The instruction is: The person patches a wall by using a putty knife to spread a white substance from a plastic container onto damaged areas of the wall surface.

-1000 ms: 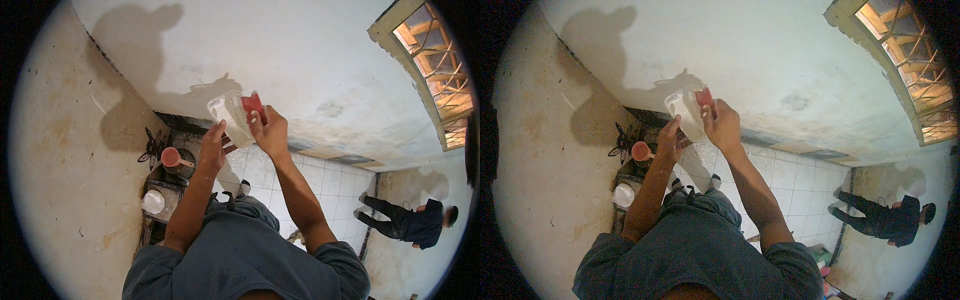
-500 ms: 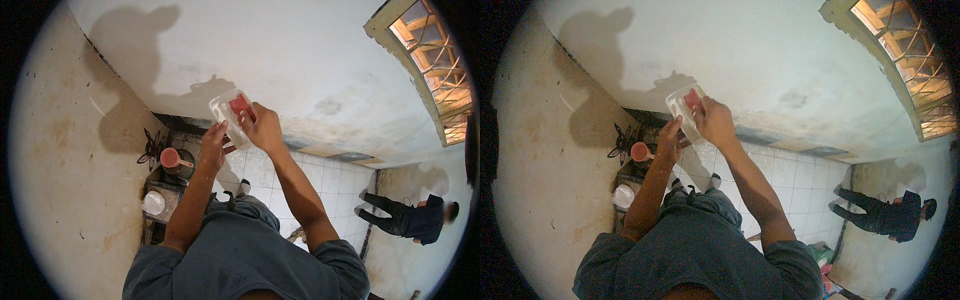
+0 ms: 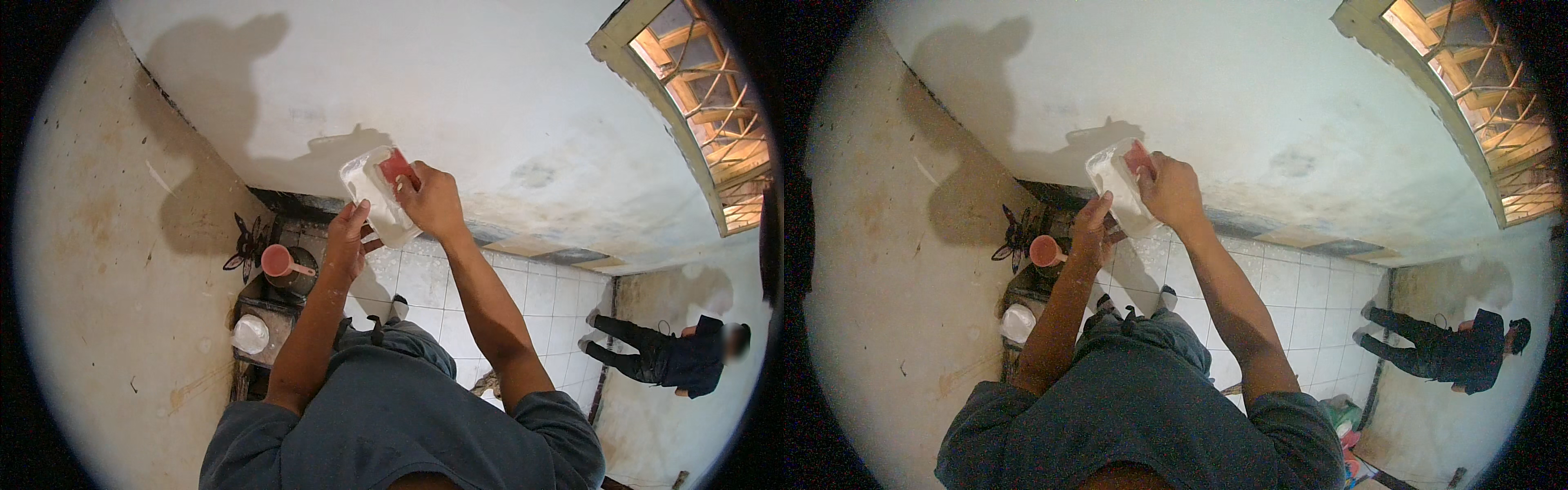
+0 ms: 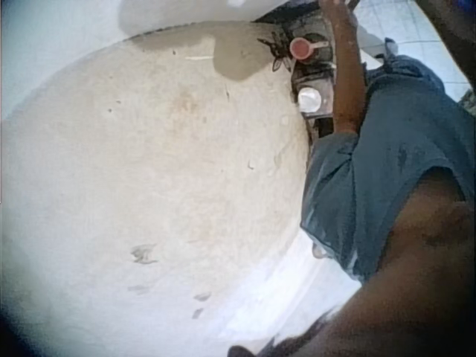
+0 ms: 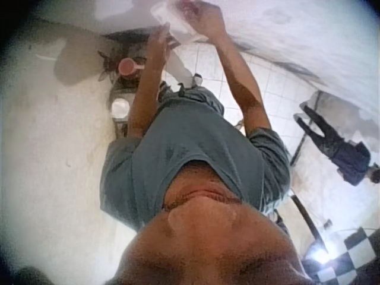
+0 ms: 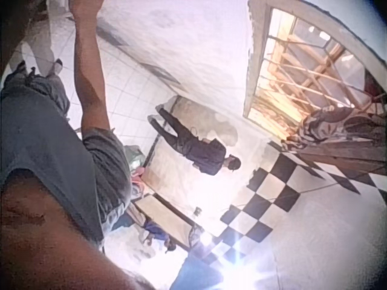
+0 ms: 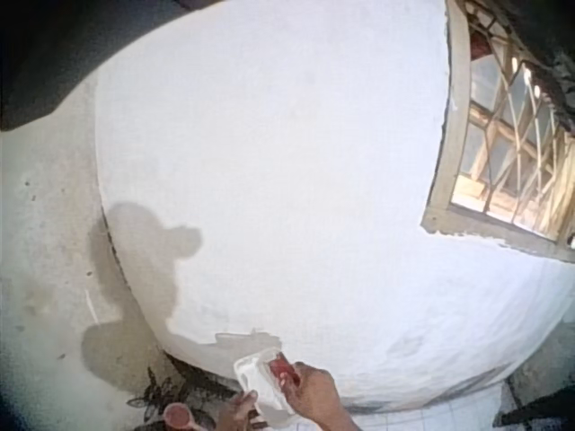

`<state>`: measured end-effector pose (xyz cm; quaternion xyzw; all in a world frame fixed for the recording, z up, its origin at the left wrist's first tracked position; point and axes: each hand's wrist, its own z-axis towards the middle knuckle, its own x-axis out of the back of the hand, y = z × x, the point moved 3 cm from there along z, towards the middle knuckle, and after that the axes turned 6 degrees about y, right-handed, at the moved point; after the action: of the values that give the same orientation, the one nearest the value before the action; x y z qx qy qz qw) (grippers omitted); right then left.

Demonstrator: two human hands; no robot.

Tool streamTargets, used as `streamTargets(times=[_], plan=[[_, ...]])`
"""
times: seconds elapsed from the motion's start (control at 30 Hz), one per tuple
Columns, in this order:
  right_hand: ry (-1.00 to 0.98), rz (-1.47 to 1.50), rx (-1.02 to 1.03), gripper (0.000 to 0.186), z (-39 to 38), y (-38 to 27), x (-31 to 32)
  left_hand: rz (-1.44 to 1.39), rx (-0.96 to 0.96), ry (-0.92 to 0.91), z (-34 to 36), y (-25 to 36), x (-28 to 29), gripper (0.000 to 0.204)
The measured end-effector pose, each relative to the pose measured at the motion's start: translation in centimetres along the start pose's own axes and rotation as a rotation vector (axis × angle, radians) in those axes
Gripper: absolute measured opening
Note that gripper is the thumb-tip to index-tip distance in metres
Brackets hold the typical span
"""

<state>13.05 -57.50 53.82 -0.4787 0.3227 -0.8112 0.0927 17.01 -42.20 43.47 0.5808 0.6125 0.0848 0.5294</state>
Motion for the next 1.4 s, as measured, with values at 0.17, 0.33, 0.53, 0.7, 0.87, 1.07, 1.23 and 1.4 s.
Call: streamTargets(times=[0.17,0.33,0.53,0.7,0.87,1.07,1.23,1.4], plan=[[0.026,0.011,0.055,0.02,-0.1,-0.5,-0.7,-0.007,0.016,0.045,-0.6,0.4,-0.4,0.043],[-0.018,-0.011,0.083,0.02,-0.3,-1.1,-1.2,-0.008,0.016,0.004,-0.8,0.7,-0.7,0.041],[0.006,0.069,0.076,0.021,-0.5,-2.7,-0.5,-0.032,0.0,-0.011,-0.2,0.4,-0.2,0.039],[0.004,-0.009,0.097,0.02,-0.4,-1.5,-0.7,-0.023,0.007,-0.014,-0.7,0.3,-0.5,0.041],[0.012,0.056,0.081,0.02,-0.2,-2.6,0.1,-0.082,-0.031,-0.025,-0.5,0.0,-0.3,0.036],[0.012,0.007,0.127,0.02,-0.4,-2.1,-0.3,-0.063,0.005,-0.022,-0.5,-0.1,-0.3,0.037],[0.041,0.036,0.159,0.02,-0.8,-3.1,-0.4,-0.066,-0.012,-0.035,0.0,-0.5,0.1,0.041],[0.031,0.057,0.082,0.021,-0.4,-2.1,-0.1,-0.063,0.01,-0.036,-0.2,-0.5,0.2,0.045]])
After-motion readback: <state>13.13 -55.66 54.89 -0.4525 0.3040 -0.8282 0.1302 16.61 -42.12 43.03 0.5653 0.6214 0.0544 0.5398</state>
